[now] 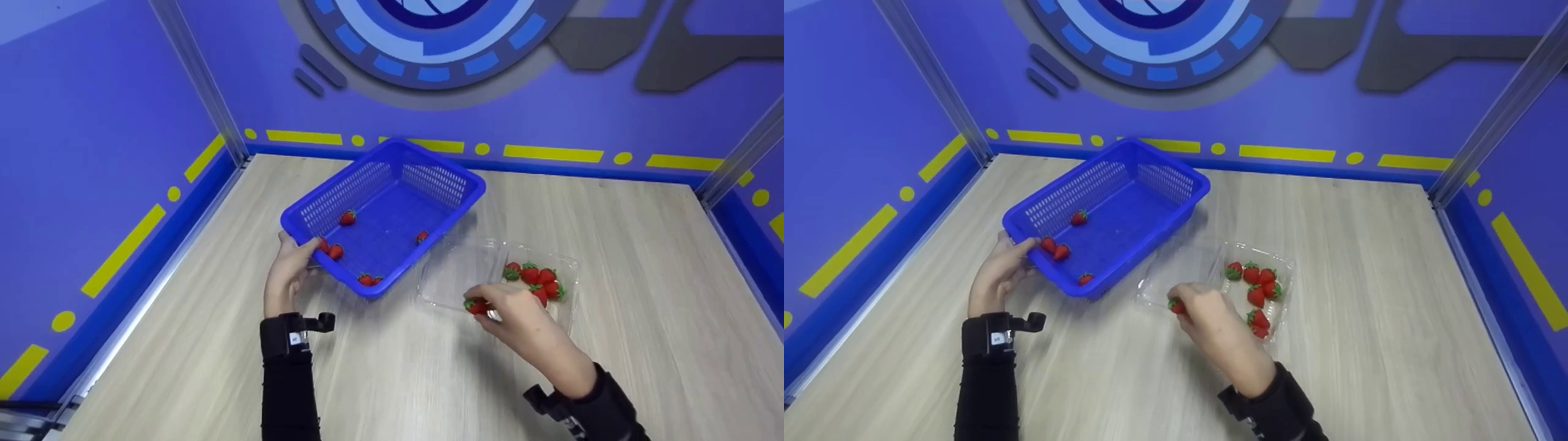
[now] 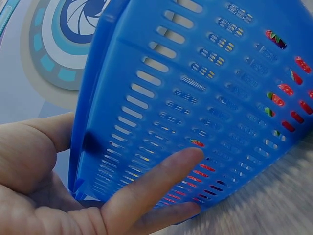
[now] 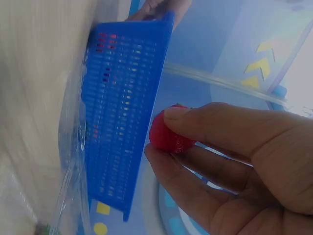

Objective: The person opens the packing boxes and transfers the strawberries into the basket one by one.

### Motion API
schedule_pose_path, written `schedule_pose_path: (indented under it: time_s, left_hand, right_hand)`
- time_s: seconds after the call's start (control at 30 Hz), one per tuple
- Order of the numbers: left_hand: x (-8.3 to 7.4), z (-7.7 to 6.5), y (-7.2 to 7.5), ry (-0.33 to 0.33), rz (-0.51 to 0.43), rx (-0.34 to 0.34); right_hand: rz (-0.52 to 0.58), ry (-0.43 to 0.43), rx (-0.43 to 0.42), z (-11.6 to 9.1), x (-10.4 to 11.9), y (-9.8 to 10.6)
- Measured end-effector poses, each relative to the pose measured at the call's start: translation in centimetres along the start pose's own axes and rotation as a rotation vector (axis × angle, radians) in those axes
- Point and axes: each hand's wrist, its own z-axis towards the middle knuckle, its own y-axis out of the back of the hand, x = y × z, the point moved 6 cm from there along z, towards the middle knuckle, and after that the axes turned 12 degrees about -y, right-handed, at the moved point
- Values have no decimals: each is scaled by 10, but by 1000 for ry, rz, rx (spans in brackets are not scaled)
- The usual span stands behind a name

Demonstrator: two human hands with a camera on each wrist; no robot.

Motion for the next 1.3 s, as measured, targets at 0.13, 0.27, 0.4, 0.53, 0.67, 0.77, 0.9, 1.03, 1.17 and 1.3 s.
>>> schedule_pose_path:
  time_s: [0.13, 0.27, 0.4, 0.53, 0.67, 0.77, 0.9, 1.03, 1.17, 1.3]
  left_hand:
    - [1, 0, 2, -1, 11, -8]
    - [1, 0, 0, -20, 14, -5]
    - [0, 0, 0, -28, 8, -10]
    - [0, 0, 1, -25, -7, -11]
    - [1, 1, 1, -11, -1, -5]
    - [1, 1, 1, -4, 13, -1]
    - [1, 0, 2, 2, 28, 1]
    - [0, 0, 2, 2, 45, 2]
    - [1, 0, 0, 11, 33, 6]
    - [1, 0, 1, 23, 22, 7]
  right_hand:
    - [39, 42, 24, 13, 12, -7]
    - [106, 61, 43, 29, 26, -12]
    - [155, 132, 66, 49, 45, -21]
    - [149, 171, 119, 73, 63, -31]
    - [122, 140, 164, 95, 75, -38]
    - [108, 103, 207, 110, 79, -44]
    - [99, 68, 238, 126, 83, -53]
    - [97, 53, 239, 136, 87, -59]
    - [102, 61, 252, 141, 94, -64]
    - [118, 71, 257, 142, 98, -65]
